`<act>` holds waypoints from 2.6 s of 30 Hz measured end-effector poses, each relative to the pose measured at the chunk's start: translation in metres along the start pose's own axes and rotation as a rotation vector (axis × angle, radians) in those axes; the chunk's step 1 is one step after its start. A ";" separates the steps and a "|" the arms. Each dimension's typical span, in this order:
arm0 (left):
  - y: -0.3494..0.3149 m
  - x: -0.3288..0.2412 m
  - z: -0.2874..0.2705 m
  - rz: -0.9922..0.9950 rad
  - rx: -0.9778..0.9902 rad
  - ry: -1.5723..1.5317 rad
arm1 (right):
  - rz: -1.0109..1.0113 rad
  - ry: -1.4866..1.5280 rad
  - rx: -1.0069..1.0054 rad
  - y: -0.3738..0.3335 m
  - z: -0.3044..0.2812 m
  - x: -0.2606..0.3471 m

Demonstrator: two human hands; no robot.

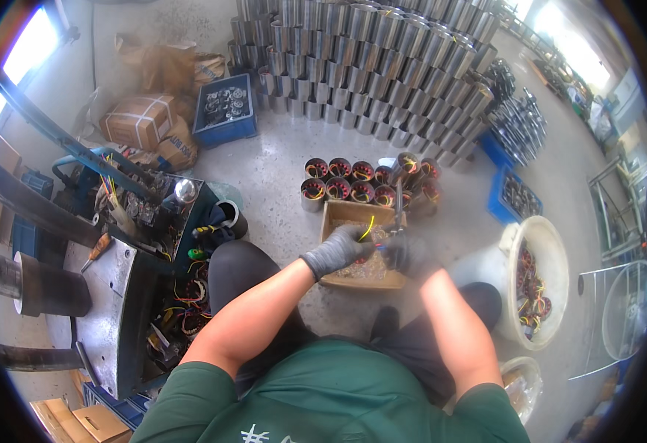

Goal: The person assembles colorful wiring components into small metal cylinders by hand. They take a wiring harness from a box, insert it into a cylinder, and place the finished assemblies into another container.

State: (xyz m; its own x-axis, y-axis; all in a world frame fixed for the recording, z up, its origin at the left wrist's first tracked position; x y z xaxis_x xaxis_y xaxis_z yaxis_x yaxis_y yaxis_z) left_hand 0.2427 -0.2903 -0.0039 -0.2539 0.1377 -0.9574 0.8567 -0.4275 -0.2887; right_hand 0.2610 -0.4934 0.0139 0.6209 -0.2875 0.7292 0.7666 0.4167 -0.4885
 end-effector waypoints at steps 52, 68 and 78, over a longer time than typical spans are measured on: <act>0.022 0.049 -0.004 -0.143 -0.517 -0.153 | 0.248 -0.105 -0.030 -0.021 0.017 -0.055; 0.030 0.065 -0.004 -0.009 -0.525 0.179 | 0.169 -0.289 -0.073 -0.031 0.028 -0.044; 0.025 0.050 -0.003 -0.105 -0.375 0.107 | 0.122 -0.365 0.086 -0.026 0.018 -0.043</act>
State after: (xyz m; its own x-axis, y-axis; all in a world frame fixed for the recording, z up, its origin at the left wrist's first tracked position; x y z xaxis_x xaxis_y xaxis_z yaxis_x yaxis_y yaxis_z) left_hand 0.2527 -0.2913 -0.0590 -0.3177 0.2645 -0.9106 0.9380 -0.0527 -0.3426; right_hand 0.2118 -0.4761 0.0042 0.5955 0.0876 0.7986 0.6650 0.5039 -0.5512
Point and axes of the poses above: each hand's wrist, its own y-axis towards the middle knuckle, its own z-axis out of the palm, x = y × z, the point moved 1 cm from there along y, towards the middle knuckle, and after that the axes turned 4 degrees about -z, right-handed, at the moved point
